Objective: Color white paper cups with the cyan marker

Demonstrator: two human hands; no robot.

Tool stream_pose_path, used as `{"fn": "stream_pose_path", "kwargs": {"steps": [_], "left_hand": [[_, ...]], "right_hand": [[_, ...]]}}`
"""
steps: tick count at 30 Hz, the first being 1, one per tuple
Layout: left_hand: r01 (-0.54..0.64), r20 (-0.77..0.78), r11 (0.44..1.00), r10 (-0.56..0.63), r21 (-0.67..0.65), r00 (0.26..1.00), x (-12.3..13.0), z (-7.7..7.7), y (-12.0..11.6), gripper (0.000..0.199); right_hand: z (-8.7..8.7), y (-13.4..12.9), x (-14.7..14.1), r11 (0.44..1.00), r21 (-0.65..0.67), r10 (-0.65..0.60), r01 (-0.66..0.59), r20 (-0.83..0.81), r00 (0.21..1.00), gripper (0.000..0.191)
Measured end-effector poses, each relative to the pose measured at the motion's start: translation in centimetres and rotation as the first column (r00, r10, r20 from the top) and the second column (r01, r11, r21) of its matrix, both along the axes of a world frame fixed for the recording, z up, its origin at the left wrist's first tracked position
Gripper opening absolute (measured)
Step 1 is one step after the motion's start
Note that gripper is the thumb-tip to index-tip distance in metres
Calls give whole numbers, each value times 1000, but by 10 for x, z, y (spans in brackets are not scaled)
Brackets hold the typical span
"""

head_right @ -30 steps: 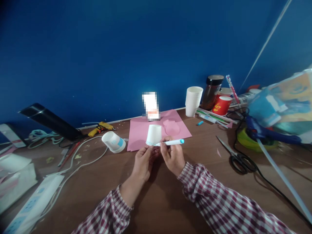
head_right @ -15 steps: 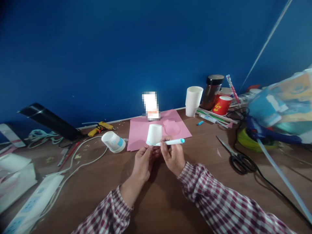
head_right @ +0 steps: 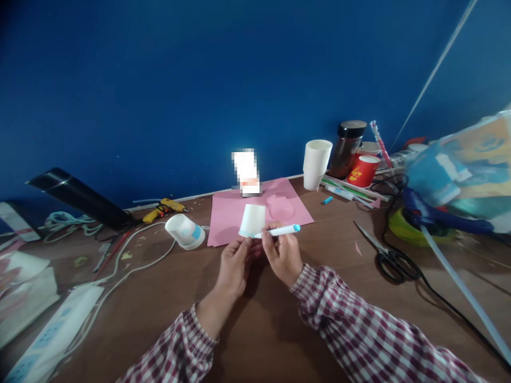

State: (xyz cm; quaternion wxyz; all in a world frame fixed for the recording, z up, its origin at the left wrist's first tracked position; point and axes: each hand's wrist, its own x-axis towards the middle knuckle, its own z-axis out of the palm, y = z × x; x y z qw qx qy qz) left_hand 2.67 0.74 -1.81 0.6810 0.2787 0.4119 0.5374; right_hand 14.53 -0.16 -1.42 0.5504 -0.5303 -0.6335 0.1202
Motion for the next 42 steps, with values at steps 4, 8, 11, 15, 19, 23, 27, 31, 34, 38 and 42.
{"fn": "stream_pose_path", "kwargs": {"steps": [4,8,11,15,19,23,27,31,34,38,42], "left_hand": [[3,12,1000,-3,6,1000,0,-1,0,26],[-2,6,1000,2,9,1000,0,-3,0,25],[-5,2,1000,5,18,1000,0,-5,0,23],[4,-4,1000,-4,27,1000,1,-6,0,23],[9,-19,1000,-8,26,1000,0,-5,0,24],[5,-35,1000,-4,20,999,-1,-5,0,24],[17,-31,1000,-16,22,999,-1,-5,1,24],[16,-39,1000,-15,22,999,0,-6,0,24],[13,-43,1000,-12,18,999,0,-6,-1,25],[7,-33,1000,-6,14,999,-1,-5,-1,24],[-18,8,1000,18,-2,1000,-1,-3,-1,24]], "right_hand": [[0,0,0,1000,7,-5,5,11,1000,15],[0,1,-1,1000,12,-11,11,24,1000,14],[1,2,-1,999,35,-24,22,51,998,14],[1,3,0,998,47,-49,45,84,995,14],[0,3,1,996,60,-72,67,89,993,16],[-1,4,2,995,52,-91,87,86,992,17],[0,4,2,995,61,-89,84,72,993,15],[2,4,2,994,58,-92,88,60,994,14],[2,4,2,995,57,-91,88,57,994,14],[0,5,3,995,55,-85,81,72,994,14],[-2,6,3,996,57,-69,65,89,994,14]]}}
